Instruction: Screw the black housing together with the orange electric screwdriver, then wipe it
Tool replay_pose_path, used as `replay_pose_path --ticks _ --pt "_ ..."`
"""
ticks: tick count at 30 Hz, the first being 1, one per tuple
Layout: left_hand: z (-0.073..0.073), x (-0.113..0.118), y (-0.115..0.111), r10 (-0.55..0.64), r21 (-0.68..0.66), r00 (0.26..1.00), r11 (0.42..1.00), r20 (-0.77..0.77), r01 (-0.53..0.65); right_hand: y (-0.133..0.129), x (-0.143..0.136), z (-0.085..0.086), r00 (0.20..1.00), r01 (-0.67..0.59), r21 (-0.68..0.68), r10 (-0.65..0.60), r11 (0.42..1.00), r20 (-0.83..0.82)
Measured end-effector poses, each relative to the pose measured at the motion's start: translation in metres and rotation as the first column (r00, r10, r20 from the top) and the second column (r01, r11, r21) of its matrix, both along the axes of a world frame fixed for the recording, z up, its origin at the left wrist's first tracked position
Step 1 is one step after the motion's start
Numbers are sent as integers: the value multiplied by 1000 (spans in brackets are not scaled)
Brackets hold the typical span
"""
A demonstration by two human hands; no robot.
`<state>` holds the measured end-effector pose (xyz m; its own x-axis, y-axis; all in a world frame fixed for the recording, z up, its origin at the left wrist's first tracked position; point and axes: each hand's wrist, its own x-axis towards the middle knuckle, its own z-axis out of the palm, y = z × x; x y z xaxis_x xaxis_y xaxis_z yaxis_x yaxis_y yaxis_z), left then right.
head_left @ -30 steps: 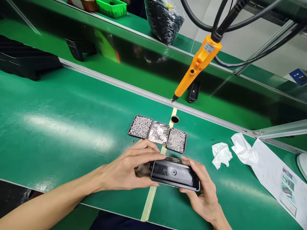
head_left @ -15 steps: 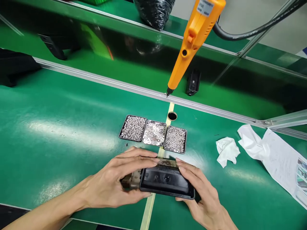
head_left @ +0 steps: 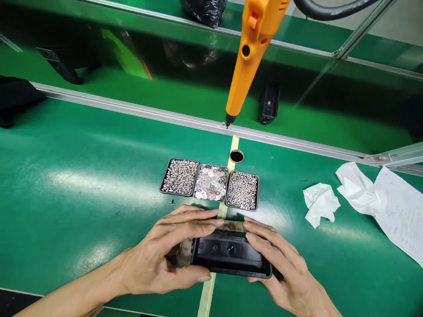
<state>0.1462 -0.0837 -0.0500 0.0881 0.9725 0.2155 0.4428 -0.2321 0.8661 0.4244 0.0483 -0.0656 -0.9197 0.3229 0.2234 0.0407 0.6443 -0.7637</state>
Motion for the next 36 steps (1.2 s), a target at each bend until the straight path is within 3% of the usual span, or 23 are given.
replay_pose_path --ticks 6,12,15,17,19,21,27,31,36 --pt "-1 1 2 5 3 999 1000 -35 -5 2 -2 -9 1000 3 -26 -4 1000 -26" --pt "-6 4 1 31 109 997 994 -77 -22 5 -6 -20 992 21 -7 -22 1000 -126" --pt "-1 -2 2 -12 76 999 997 -46 15 9 -8 -22 988 13 -43 -19 999 -152" --pt "7 -10 8 8 -41 1000 999 -30 -10 11 -8 -23 983 62 -141 -85 988 -162" --pt "13 -18 20 97 -111 986 987 -136 -113 13 -7 -25 962 171 -258 -218 951 -164" --pt "14 -26 36 169 -44 933 980 -317 -192 13 -8 -26 934 263 -339 -326 903 -144" --pt "-5 -36 78 114 -10 856 991 -504 -137 15 -12 -26 924 306 -341 -364 889 -118" --pt "-11 -32 79 134 11 855 989 -501 -148 17 -14 -26 917 330 -319 -382 888 -117" --pt "-15 -34 75 220 44 894 974 -390 -221 21 -16 -28 906 363 -329 -413 871 -94"
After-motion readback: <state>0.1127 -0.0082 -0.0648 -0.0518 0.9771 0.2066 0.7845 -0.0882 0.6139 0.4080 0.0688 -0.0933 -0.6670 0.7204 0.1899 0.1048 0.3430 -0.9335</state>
